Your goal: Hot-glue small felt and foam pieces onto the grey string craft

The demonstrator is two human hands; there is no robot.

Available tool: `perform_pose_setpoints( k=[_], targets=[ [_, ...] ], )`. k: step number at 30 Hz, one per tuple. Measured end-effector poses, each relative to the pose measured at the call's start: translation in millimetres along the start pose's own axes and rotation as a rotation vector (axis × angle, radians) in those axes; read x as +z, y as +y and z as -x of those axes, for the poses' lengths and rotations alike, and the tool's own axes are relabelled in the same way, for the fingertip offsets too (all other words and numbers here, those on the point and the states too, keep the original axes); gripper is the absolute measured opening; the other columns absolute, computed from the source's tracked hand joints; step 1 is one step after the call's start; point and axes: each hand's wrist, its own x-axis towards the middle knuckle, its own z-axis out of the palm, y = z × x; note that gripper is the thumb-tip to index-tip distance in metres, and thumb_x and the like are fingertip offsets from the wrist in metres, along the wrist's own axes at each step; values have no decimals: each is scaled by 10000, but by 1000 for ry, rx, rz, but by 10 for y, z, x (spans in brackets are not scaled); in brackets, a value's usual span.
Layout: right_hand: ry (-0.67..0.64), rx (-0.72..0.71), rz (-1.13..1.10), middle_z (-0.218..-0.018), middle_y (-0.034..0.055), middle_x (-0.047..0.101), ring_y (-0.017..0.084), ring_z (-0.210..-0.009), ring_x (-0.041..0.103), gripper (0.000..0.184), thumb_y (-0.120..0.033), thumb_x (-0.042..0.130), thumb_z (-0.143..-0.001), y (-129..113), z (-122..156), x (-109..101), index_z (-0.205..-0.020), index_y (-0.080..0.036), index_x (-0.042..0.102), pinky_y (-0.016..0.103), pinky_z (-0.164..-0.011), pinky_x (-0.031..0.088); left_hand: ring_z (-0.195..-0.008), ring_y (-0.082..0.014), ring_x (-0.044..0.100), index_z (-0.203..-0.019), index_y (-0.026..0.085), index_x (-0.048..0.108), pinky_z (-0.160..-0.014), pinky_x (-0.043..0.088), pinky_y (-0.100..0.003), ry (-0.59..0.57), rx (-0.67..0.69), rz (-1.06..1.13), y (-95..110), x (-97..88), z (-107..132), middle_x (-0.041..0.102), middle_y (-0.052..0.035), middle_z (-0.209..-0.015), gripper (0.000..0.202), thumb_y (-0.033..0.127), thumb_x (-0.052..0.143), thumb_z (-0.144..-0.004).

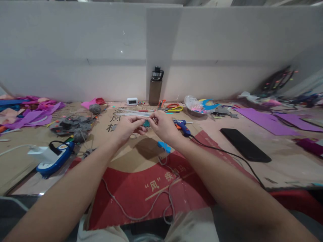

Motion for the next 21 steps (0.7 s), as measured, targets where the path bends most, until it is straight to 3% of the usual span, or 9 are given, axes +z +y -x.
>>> perform_pose_setpoints(
  k=[5, 10, 15, 21],
  targets=[
    [-35, -44, -17, -802, 38, 560, 162, -755, 488, 89, -194, 519, -831, 3, 20, 35, -754, -191, 563, 306, -708, 384, -486, -134, 608, -735, 149, 657, -483, 490, -238, 83, 51, -199, 1, 39, 22, 660, -52, -587, 123, 270, 682, -734],
    [21, -4, -69, -862, 53, 578, 170, -773, 498, 77, -191, 528, -823, -53, 51, 51, -897, -180, 547, 313, -702, 389, -489, -144, 624, -711, 151, 613, -458, 484, -231, 205, 73, -196, -3, 67, 35, 642, -45, -561, 94, 213, 682, -724],
    [38, -47, -83, -787, 36, 571, 165, -758, 501, 79, -169, 498, -828, -124, 87, 58, -762, -197, 530, 303, -693, 383, -521, -151, 643, -724, 156, 592, -471, 499, -234, 250, 119, -134, -68, 21, -3, 639, -35, -579, 133, 248, 689, -725],
    [36, -34, -100, -746, 22, 557, 157, -732, 497, 96, -162, 515, -811, -163, 102, 55, -723, -198, 521, 292, -675, 382, -541, -141, 636, -742, 152, 588, -497, 511, -243, 250, 109, -83, -55, 41, 6, 627, -27, -612, 151, 265, 686, -726]
  ],
)
